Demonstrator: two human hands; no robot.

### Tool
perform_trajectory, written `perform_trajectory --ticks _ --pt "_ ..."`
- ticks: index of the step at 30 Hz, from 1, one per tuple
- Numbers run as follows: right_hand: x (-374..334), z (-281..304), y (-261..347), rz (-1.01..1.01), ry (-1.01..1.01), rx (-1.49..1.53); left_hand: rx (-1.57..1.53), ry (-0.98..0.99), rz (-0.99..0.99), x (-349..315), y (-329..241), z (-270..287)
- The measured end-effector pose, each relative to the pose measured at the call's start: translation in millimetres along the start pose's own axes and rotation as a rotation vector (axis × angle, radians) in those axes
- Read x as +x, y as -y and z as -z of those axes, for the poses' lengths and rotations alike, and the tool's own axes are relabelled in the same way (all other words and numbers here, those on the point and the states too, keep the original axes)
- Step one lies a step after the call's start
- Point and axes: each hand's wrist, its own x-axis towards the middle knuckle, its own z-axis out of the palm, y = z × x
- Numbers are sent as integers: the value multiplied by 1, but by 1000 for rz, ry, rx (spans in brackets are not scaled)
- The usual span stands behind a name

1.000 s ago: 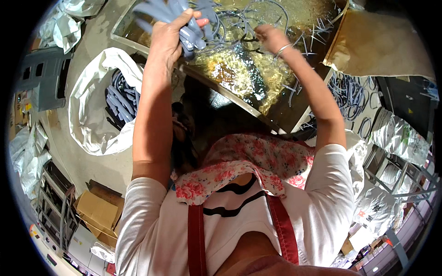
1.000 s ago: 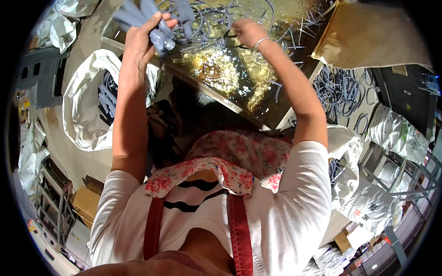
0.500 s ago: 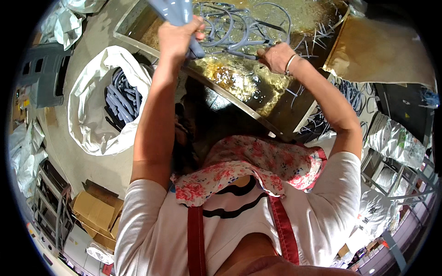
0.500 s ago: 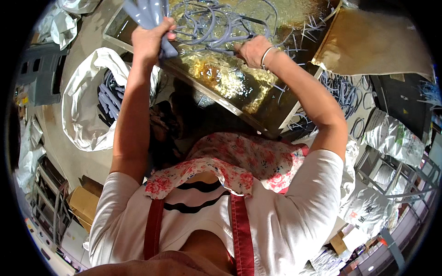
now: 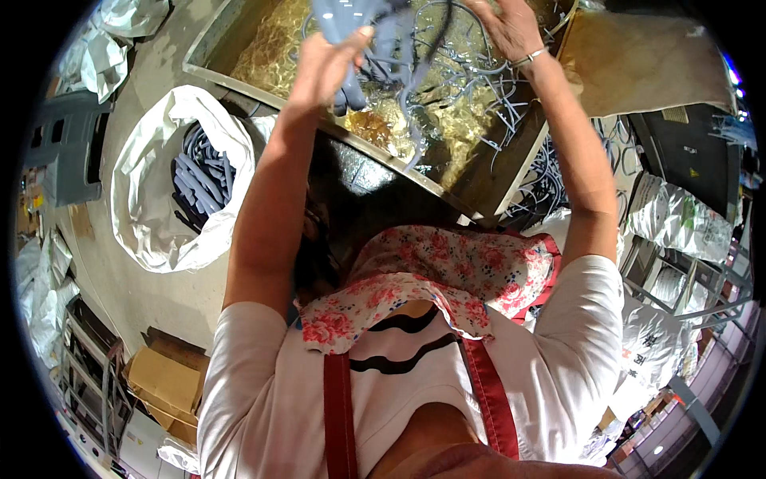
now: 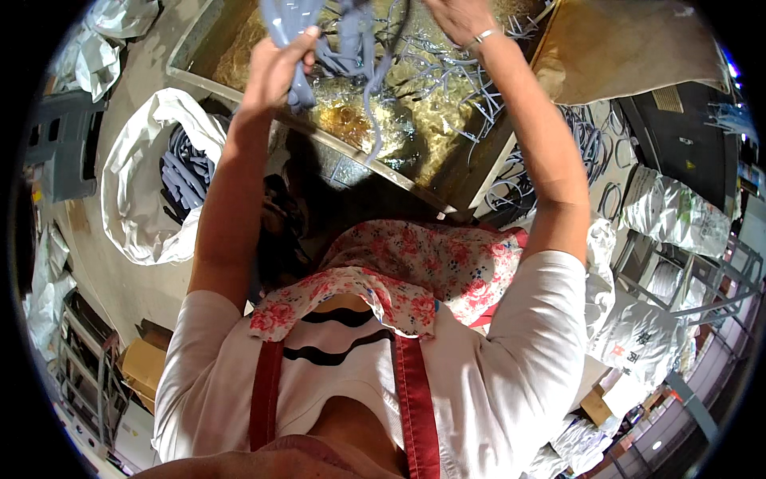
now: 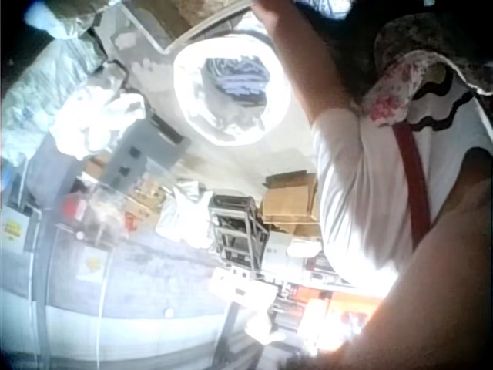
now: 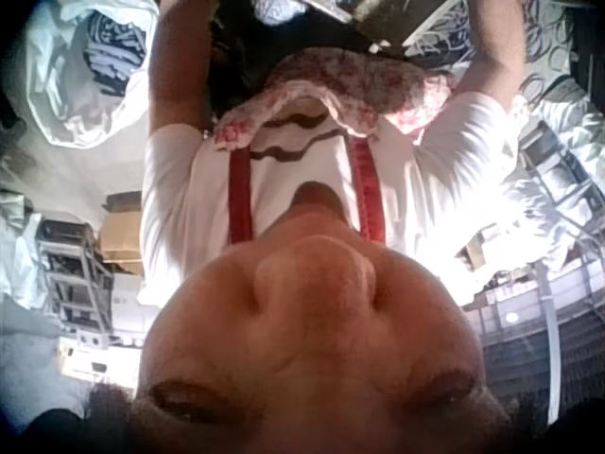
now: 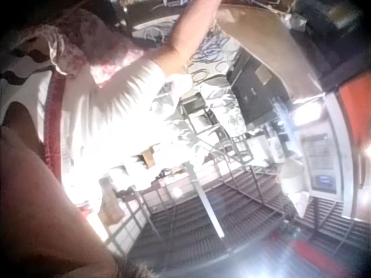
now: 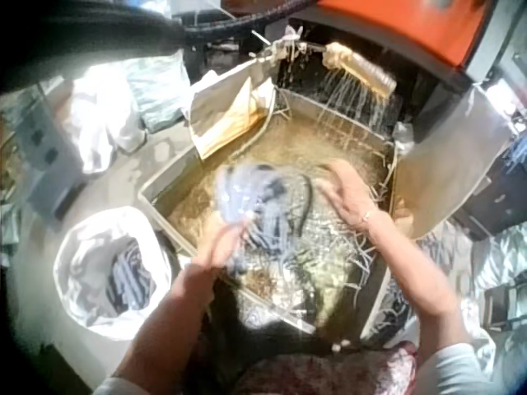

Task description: The person stands at a workbench and sorts tangled grey cables by hand. They pick up bundles of cables, untangle them, and place the organized cables into a white sack on the floor. The person occasionally uses a wooden stick to move the cables around on the table.

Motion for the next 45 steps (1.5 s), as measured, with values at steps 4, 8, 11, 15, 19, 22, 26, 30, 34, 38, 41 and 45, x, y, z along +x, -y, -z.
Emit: perform_trajectory --ticks 4,8,11,15,19,22,26,30,34,38,41,45 --pt "-85 -81 -50 -159 530 -205 -569 -225 136 3 -8 22" --pt "-151 -175 -57 236 641 -532 -669 -428 51 8 3 36" --pt "-166 -217 -74 225 745 -655 -716 -353 -5 12 7 43" --pt "-149 -197 -60 15 928 -359 -451 -459 31 10 7 43" --pt "-126 -141 -42 -424 641 133 -178 -427 94 7 -2 22" --pt "-106 -104 9 -700 294 387 -70 -308 73 4 7 3" --pt "-75 -107 67 -643 33 945 -167 -125 185 1 29 -29" --pt "-62 -101 92 -379 150 665 -587 -15 291 -1 36 -33" --pt "-78 -82 97 -258 153 437 -812 9 264 6 30 -25" --pt "-113 -72 107 -428 454 699 -908 -70 267 12 16 -19" --pt "-125 -65 96 -527 559 547 -900 -88 194 18 18 -15" --pt "-160 -39 45 -802 -189 608 -712 -191 27 11 5 13"
